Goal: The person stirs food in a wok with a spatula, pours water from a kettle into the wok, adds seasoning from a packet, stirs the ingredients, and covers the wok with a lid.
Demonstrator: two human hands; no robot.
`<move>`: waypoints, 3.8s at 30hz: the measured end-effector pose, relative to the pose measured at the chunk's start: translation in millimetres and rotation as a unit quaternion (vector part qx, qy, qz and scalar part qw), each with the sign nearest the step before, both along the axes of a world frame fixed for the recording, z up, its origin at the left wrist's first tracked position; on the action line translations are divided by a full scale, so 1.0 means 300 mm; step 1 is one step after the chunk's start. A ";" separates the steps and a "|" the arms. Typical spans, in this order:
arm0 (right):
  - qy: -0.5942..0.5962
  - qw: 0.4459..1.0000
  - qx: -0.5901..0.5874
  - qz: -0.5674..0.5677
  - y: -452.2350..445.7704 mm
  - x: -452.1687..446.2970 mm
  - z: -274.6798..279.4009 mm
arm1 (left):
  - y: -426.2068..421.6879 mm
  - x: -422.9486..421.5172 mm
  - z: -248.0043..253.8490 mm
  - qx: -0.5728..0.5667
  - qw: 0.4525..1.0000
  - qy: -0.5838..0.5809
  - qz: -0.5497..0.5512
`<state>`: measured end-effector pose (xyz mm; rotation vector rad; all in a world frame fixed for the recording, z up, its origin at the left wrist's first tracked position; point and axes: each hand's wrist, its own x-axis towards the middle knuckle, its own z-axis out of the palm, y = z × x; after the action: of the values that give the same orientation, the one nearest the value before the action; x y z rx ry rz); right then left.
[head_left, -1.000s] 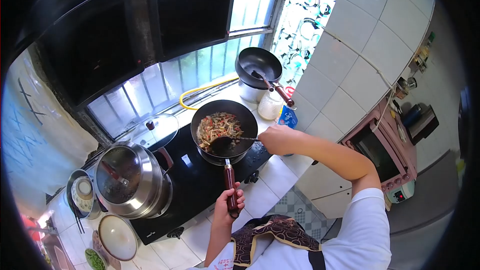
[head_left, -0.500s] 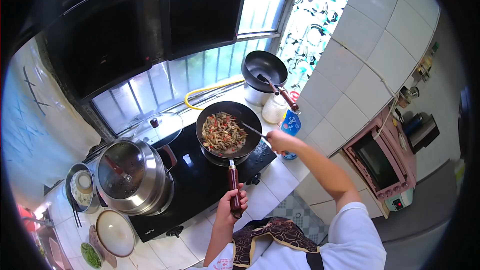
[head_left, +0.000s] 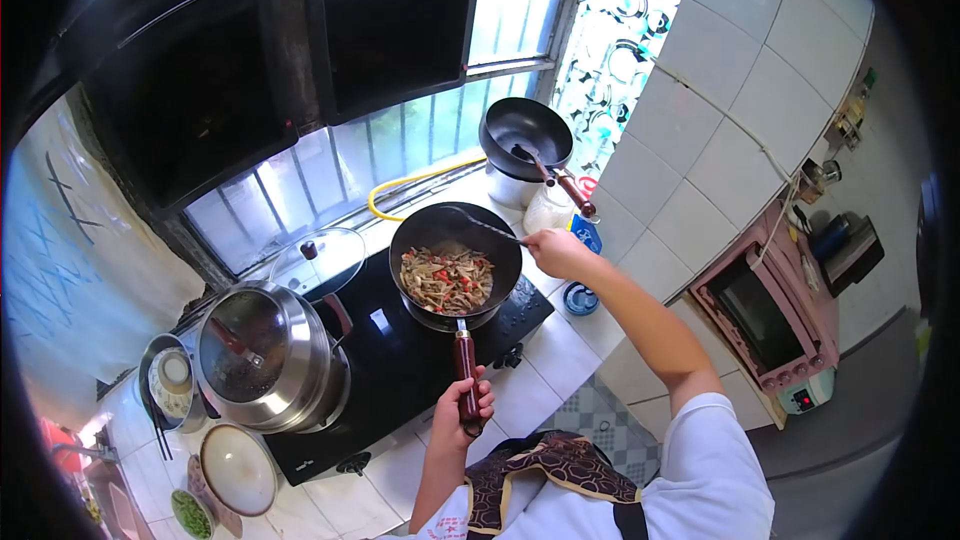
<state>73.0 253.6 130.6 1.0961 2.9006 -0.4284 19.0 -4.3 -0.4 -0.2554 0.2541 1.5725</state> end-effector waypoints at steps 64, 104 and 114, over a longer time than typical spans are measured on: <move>0.022 0.998 0.044 -0.027 -0.206 0.082 -0.144 | 0.020 0.015 -0.007 0.038 0.998 0.029 -0.028; 0.392 0.902 0.156 -0.094 0.257 0.367 -0.471 | 0.413 0.188 0.140 -0.277 0.887 0.370 -0.004; 0.395 0.890 0.176 0.146 0.083 0.221 -0.021 | 0.189 -0.001 0.253 -0.171 0.968 0.167 0.073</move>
<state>139.2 278.5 124.3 0.5333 3.9119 -0.4153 18.5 52.5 75.6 -0.2795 0.7897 1.7099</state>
